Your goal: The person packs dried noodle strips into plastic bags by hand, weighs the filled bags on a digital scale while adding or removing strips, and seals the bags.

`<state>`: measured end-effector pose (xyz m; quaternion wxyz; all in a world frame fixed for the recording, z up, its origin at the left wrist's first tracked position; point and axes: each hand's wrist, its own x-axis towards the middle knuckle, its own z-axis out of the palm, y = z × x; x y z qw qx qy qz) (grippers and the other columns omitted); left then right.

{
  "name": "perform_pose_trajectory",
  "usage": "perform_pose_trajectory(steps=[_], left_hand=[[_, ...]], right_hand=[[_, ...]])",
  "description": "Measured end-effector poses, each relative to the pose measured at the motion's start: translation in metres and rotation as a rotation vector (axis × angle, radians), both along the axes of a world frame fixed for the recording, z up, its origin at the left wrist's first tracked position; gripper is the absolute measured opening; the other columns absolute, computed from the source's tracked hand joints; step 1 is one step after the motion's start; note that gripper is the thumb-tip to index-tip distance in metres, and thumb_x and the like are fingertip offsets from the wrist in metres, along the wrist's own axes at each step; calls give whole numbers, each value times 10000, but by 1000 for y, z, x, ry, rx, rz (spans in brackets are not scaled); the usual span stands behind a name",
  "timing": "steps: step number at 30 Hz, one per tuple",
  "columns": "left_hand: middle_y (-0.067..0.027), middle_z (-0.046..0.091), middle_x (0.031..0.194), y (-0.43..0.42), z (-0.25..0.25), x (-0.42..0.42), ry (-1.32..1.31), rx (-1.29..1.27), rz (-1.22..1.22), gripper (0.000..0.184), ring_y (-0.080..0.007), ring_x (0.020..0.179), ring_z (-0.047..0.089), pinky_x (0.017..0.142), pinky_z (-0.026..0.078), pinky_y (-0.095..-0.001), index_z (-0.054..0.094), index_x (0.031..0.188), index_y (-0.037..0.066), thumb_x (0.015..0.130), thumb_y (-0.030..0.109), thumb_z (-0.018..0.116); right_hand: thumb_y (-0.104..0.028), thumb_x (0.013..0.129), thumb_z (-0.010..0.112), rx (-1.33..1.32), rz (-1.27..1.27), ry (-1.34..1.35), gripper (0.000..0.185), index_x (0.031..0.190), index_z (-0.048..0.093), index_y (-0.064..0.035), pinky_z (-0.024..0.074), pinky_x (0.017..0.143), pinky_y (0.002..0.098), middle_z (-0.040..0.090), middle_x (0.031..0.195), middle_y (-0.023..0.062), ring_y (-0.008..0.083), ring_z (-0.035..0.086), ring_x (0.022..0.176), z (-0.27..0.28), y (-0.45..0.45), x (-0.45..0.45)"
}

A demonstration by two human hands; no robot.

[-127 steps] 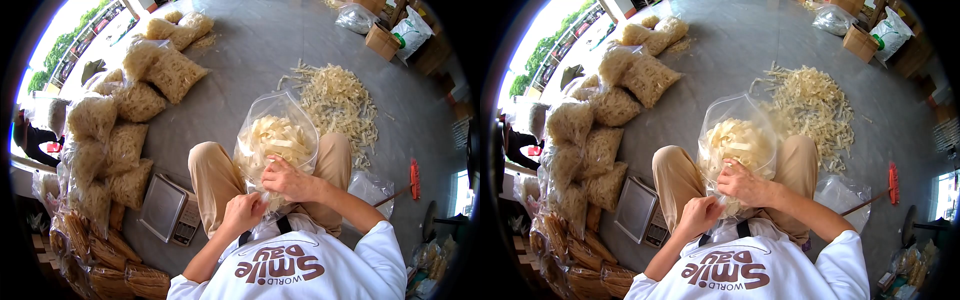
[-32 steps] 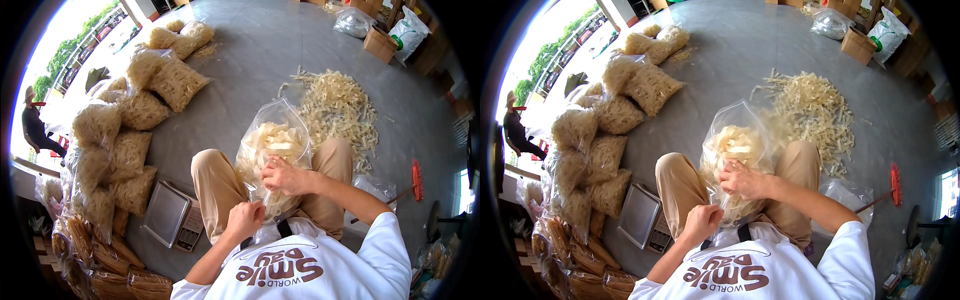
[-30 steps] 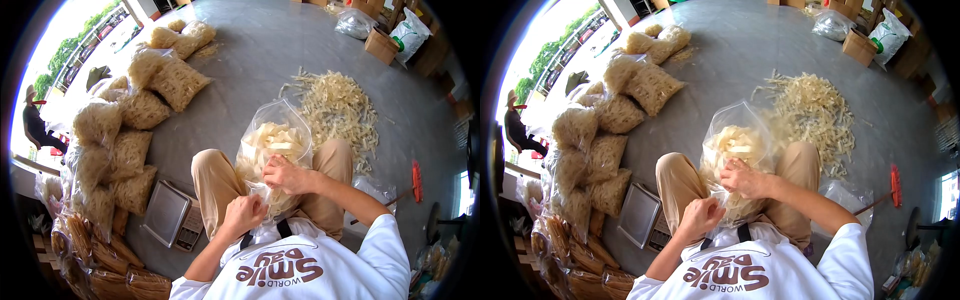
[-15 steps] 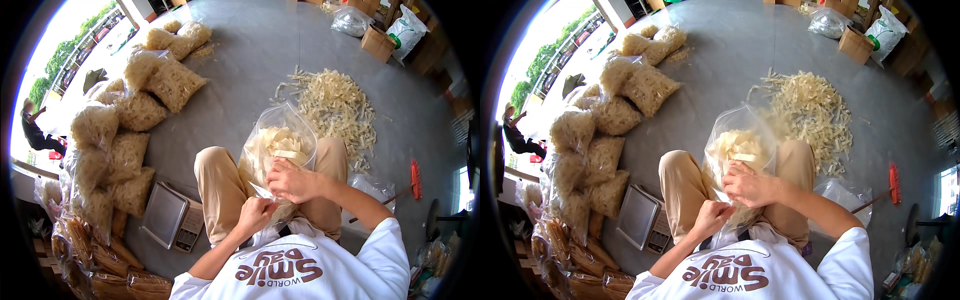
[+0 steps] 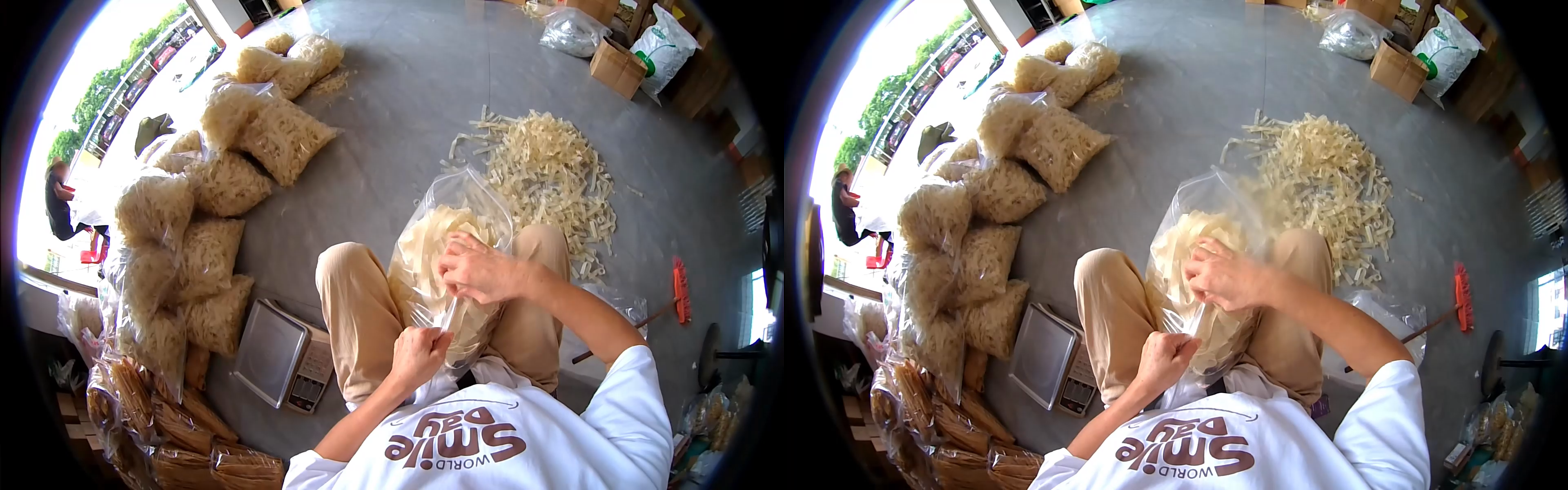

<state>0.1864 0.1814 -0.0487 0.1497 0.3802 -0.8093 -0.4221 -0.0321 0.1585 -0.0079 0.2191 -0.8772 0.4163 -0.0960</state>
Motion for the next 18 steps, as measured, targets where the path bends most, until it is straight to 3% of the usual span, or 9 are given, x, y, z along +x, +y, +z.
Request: perform_pose_trajectory(steps=[3,8,12,18], left_hand=[[-185,530,545,1,6,2,-108,97,-8,316,-374,547,546,527,424,-449,581,606,2,820,235,584],[-170,453,482,2,-2,-1,-5,-7,19,291,-337,443,484,461,378,-388,573,600,-22,801,181,627],[-161,464,479,4,1,-2,-2,-30,44,294,-330,438,492,456,382,-390,584,598,-9,803,195,634],[-142,489,480,4,-4,-3,-15,-111,63,241,-314,433,520,446,401,-379,622,620,16,785,188,657]], right_hand=[[-81,735,636,-62,-66,91,81,809,607,-98,165,1112,503,542,981,50,234,473,1095,5,1,-3],[-131,698,648,-39,132,-38,215,901,623,-63,120,1122,526,538,948,75,242,472,1084,14,19,24],[-131,725,637,-35,96,-17,133,832,654,-54,123,1114,562,538,948,66,232,466,1096,0,18,28],[-120,760,637,-56,125,63,109,852,648,-63,103,1105,594,551,981,44,222,470,1105,2,17,32]])
